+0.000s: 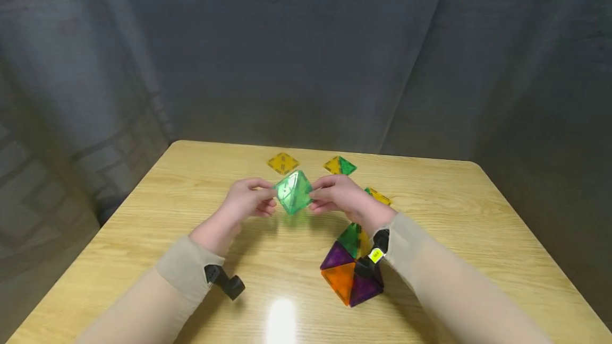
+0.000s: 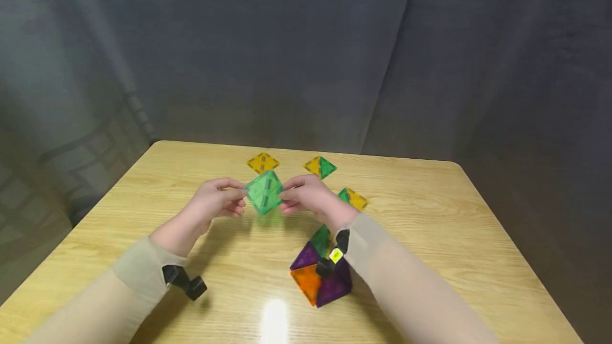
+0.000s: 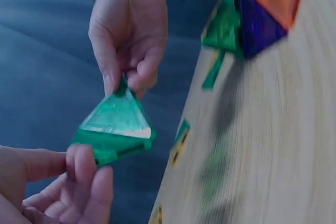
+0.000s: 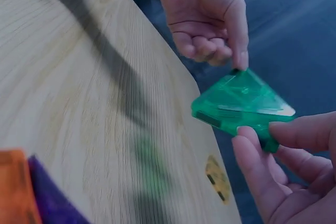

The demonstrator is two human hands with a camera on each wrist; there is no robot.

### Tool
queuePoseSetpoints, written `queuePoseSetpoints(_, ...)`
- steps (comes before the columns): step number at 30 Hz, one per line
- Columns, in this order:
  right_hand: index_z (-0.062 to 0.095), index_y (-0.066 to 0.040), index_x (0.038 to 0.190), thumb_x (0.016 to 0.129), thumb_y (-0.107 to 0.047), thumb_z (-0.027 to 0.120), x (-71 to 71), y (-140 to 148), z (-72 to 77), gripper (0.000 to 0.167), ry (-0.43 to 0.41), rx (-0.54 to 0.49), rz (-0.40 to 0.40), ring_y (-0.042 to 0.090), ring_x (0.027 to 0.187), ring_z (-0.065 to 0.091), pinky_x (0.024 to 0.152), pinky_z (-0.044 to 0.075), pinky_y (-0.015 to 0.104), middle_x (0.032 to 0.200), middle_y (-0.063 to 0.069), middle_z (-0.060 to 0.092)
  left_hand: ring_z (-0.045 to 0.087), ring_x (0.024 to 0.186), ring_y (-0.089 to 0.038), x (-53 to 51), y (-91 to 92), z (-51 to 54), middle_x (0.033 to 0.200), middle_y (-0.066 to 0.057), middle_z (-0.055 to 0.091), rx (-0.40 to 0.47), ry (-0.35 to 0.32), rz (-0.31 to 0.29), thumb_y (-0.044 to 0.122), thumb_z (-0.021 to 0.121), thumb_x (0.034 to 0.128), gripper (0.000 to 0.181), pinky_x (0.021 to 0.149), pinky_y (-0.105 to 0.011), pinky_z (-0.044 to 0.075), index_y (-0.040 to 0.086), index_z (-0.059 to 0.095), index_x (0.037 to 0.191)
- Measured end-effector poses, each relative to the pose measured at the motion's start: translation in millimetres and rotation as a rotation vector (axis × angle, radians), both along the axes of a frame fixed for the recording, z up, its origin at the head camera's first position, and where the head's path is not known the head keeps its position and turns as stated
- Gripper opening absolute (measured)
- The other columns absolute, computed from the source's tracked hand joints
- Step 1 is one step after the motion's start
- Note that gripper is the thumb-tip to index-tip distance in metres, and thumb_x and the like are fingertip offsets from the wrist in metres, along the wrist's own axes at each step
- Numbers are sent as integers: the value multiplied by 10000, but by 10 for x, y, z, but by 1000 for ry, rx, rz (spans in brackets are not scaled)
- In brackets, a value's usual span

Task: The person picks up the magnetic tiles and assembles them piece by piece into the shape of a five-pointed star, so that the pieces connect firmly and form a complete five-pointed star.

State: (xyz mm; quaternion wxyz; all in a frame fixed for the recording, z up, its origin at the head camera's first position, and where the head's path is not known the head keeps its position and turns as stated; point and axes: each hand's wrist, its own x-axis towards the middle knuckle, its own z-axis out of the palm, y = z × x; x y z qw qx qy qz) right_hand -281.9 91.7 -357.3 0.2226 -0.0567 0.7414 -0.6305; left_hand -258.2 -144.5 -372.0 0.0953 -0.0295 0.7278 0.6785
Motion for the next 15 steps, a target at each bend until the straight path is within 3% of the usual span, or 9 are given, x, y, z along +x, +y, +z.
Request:
queuePoseSetpoints(5,584,107,1234,944,14,627,86,123,8,307,69,-35,-43,264,849,716,817,583,385,943,183,695,723,754,-220,92,108,9,886,-188,717,188,-9,-26,20,631,951,315,740,-359,602,-95,557,1234)
queuePoseSetpoints(8,605,127,1201,936,33,631,139,188,-4,283,102,-59,-71,246,840,716,802,588,361,958,183,693,724,837,-240,140,150,-22,952,-197,717,275,-34,-45,123,629,980,352,800,-358,586,-91,542,1245)
queuePoseSetpoints(11,623,141,1176,933,46,626,187,240,-26,260,131,-69,-74,245,864,714,820,581,363,989,180,690,723,849,-235,187,169,-74,945,-182,721,327,-62,-64,211,606,1002,384,811,-342,582,-86,536,1235)
queuePoseSetpoints(15,663,114,1148,930,20,642,227,273,-60,238,160,-43,-66,246,934,699,876,561,360,1066,173,682,725,816,-213,250,172,-156,901,-168,724,362,-108,-81,135,587,1002,302,797,-328,584,-98,569,1193)
